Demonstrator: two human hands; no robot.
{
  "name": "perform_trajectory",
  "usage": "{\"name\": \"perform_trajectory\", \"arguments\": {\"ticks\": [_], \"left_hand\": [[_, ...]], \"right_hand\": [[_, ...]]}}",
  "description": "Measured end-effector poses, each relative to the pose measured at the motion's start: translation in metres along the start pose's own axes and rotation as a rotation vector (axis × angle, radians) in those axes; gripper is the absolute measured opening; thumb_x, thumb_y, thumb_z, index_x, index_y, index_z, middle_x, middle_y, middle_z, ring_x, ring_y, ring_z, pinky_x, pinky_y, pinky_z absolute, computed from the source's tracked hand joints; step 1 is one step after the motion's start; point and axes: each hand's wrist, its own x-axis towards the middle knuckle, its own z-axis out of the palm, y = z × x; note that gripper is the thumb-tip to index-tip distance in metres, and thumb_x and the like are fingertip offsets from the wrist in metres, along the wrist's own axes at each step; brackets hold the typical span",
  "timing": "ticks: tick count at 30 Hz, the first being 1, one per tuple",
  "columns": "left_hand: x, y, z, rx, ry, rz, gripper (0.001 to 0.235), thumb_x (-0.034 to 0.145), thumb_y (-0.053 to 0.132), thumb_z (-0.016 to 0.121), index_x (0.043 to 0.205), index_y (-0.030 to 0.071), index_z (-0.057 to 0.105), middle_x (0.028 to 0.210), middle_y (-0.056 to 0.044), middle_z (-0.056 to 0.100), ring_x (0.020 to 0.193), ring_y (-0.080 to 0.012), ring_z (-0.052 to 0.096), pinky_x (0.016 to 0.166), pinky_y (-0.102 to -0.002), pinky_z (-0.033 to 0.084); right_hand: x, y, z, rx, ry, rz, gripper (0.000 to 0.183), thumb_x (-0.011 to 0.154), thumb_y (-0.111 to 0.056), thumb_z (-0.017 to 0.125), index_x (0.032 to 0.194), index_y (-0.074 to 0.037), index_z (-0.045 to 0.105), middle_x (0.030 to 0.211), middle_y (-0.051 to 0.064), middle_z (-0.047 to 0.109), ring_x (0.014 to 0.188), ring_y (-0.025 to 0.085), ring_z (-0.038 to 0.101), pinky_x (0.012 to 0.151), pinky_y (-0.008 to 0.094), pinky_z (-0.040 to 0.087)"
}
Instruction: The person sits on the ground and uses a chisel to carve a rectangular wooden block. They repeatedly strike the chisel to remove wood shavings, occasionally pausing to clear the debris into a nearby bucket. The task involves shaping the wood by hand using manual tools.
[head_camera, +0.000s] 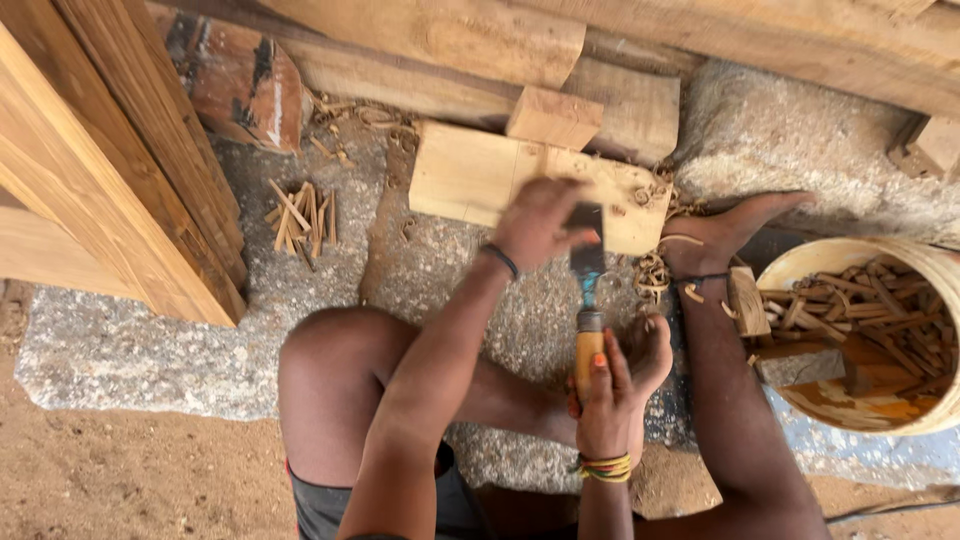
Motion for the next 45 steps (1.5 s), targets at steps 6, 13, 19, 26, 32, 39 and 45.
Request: {"name": "perform_trajectory", "arguments": {"ticks": [6, 13, 19, 26, 32, 39, 45], "left_hand": [[-0.005, 0.034, 0.026, -0.079, -0.401, 0.178, 0.063, 0.093, 0.066, 0.058, 0.131, 0.016, 0.063, 0.086, -0.009, 0.075, 0.085, -0.024, 0.072, 0.076, -0.041, 0.06], [-0.007, 0.022, 0.026, -0.083, -0.367, 0.172, 0.052, 0.095, 0.061, 0.056, 0.092, 0.012, 0.074, 0.076, -0.006, 0.074, 0.066, -0.0192, 0.072, 0.061, -0.038, 0.058], [-0.005, 0.027, 0.018, -0.061, -0.398, 0.032, 0.051, 0.098, 0.058, 0.056, 0.084, 0.012, 0.072, 0.071, -0.007, 0.072, 0.063, -0.0222, 0.07, 0.063, -0.041, 0.057], [-0.002, 0.008, 0.037, -0.053, -0.373, 0.054, 0.051, 0.096, 0.061, 0.054, 0.083, 0.015, 0.071, 0.072, -0.006, 0.071, 0.064, -0.0214, 0.068, 0.063, -0.041, 0.057], [0.034, -0.03, 0.061, 0.024, -0.499, 0.066, 0.056, 0.099, 0.066, 0.046, 0.091, 0.017, 0.069, 0.072, -0.001, 0.068, 0.063, -0.0133, 0.067, 0.066, -0.036, 0.059], [0.051, -0.057, 0.076, -0.047, -0.387, 0.122, 0.053, 0.096, 0.065, 0.053, 0.081, 0.016, 0.066, 0.073, -0.004, 0.068, 0.063, -0.0169, 0.068, 0.061, -0.036, 0.058], [0.04, -0.034, 0.053, 0.123, -0.284, 0.07, 0.043, 0.105, 0.056, 0.054, 0.108, 0.017, 0.071, 0.093, -0.009, 0.074, 0.078, -0.0275, 0.071, 0.068, -0.042, 0.058]], "right_hand": [[0.009, 0.013, 0.014, 0.138, -0.121, 0.083, 0.049, 0.104, -0.024, 0.05, 0.15, -0.011, 0.055, 0.068, 0.006, 0.059, 0.046, 0.01, 0.047, 0.039, 0.023, 0.036], [0.011, 0.008, 0.02, 0.167, -0.183, 0.041, 0.05, 0.104, -0.026, 0.048, 0.153, -0.012, 0.049, 0.069, 0.003, 0.061, 0.049, 0.007, 0.049, 0.04, 0.022, 0.037], [0.014, 0.009, 0.017, 0.112, -0.195, 0.037, 0.053, 0.104, -0.028, 0.047, 0.154, -0.012, 0.048, 0.067, 0.004, 0.06, 0.045, 0.007, 0.046, 0.039, 0.022, 0.037], [0.02, 0.006, 0.037, 0.0, -0.141, -0.014, 0.055, 0.103, -0.036, 0.047, 0.153, -0.012, 0.046, 0.066, 0.004, 0.059, 0.042, 0.008, 0.051, 0.034, 0.025, 0.038], [0.053, 0.004, 0.055, -0.009, -0.172, -0.022, 0.059, 0.104, -0.038, 0.047, 0.156, -0.011, 0.045, 0.067, 0.004, 0.06, 0.045, 0.007, 0.048, 0.035, 0.025, 0.036], [0.073, 0.011, 0.093, -0.005, -0.151, -0.077, 0.057, 0.105, -0.041, 0.045, 0.154, -0.014, 0.043, 0.062, 0.002, 0.053, 0.042, 0.007, 0.042, 0.034, 0.026, 0.033], [0.066, 0.026, 0.082, 0.207, -0.111, -0.095, 0.056, 0.105, -0.041, 0.049, 0.155, -0.016, 0.047, 0.07, 0.0, 0.054, 0.048, 0.005, 0.044, 0.038, 0.023, 0.035]]}}
